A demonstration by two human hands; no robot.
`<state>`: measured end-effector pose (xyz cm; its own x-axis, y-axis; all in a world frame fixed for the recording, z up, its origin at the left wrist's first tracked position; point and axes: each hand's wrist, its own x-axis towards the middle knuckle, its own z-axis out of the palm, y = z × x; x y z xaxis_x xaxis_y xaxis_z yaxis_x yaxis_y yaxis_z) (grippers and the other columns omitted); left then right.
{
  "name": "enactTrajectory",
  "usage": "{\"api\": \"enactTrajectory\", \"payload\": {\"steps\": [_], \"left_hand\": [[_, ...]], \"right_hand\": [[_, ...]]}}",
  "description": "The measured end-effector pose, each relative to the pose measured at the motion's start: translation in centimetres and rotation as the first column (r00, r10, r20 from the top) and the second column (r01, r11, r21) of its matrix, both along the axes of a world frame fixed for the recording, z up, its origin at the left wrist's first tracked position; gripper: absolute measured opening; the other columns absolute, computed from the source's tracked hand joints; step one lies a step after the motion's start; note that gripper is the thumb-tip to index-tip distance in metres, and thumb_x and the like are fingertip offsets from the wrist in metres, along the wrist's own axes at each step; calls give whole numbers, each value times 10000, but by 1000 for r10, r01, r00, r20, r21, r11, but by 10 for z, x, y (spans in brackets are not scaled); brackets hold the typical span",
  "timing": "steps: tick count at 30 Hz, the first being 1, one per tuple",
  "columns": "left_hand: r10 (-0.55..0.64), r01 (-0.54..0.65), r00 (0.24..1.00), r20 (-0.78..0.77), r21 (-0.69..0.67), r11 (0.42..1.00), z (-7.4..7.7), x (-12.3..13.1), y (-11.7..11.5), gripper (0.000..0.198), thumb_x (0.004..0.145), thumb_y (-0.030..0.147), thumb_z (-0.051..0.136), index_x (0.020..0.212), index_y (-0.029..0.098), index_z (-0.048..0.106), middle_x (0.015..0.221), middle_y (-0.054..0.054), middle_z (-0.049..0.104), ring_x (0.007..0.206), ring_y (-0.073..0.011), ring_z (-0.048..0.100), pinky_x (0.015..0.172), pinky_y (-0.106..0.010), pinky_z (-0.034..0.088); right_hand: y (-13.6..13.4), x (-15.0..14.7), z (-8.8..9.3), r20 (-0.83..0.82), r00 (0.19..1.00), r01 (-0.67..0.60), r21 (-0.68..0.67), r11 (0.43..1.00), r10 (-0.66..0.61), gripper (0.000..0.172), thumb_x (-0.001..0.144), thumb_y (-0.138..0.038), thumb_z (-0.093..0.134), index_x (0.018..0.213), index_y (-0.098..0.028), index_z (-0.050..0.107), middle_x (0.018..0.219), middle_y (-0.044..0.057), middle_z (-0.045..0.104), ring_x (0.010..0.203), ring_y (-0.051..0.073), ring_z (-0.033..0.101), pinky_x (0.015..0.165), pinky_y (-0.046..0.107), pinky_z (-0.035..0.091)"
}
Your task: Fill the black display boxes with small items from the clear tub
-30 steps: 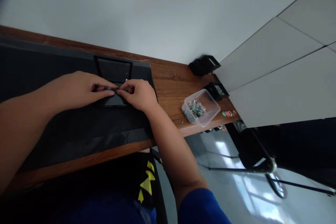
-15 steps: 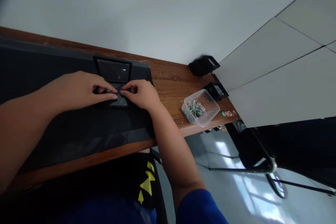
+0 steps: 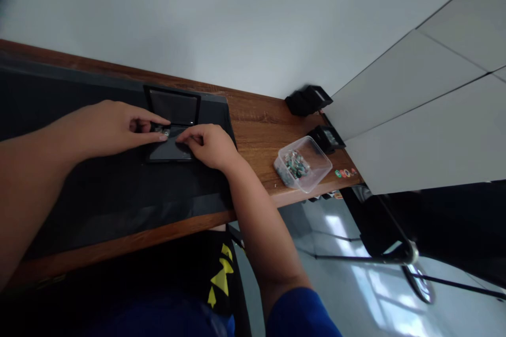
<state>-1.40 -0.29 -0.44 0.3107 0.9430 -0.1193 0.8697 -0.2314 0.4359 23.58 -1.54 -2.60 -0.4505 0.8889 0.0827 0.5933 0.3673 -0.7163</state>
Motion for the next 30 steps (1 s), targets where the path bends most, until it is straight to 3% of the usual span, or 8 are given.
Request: {"api": "enactTrajectory", "payload": {"steps": [3,9,15,20,30], "left_hand": [[-9,9,1000,8,32,999,1,-3,-1,702,864,704,585,1370,289,837,906,-12,797,765,-200,676,728,-371,447],[-25,27,999,-30,61,998,2,-8,3,676,815,710,623,1285,300,886,1064,6,843,873,-223,709,756,-326,477],[17,-15,1000,-18,83,996,5,-8,2,560,862,673,645,1211,320,904,986,23,850,836,-209,696,733,-330,455],[11,-10,1000,-7,62,998,10,-8,-2,512,938,580,648,1261,260,883,993,-8,838,839,-221,683,769,-343,482],[-5,4,1000,17,74,997,0,-5,3,602,855,686,612,1237,316,893,913,11,838,759,-172,666,664,-330,431]], "right_hand": [[0,1,1,-21,1000,-2,64,998,4,247,978,-138,672,1046,-216,896,786,-4,671,695,130,543,697,280,419],[0,6,8,43,992,114,136,984,-121,159,885,-154,727,987,-190,844,789,-16,643,725,143,566,693,290,404],[-1,1,8,100,975,187,117,975,-199,174,869,-155,678,861,-210,843,916,37,766,821,184,651,778,321,480],[2,-5,4,68,968,238,72,968,-243,157,866,-181,707,865,-217,860,859,24,787,780,183,659,742,320,481],[1,-6,1,52,992,115,50,992,-117,245,878,-313,835,1084,-191,888,884,14,737,755,131,610,683,273,412]]}}
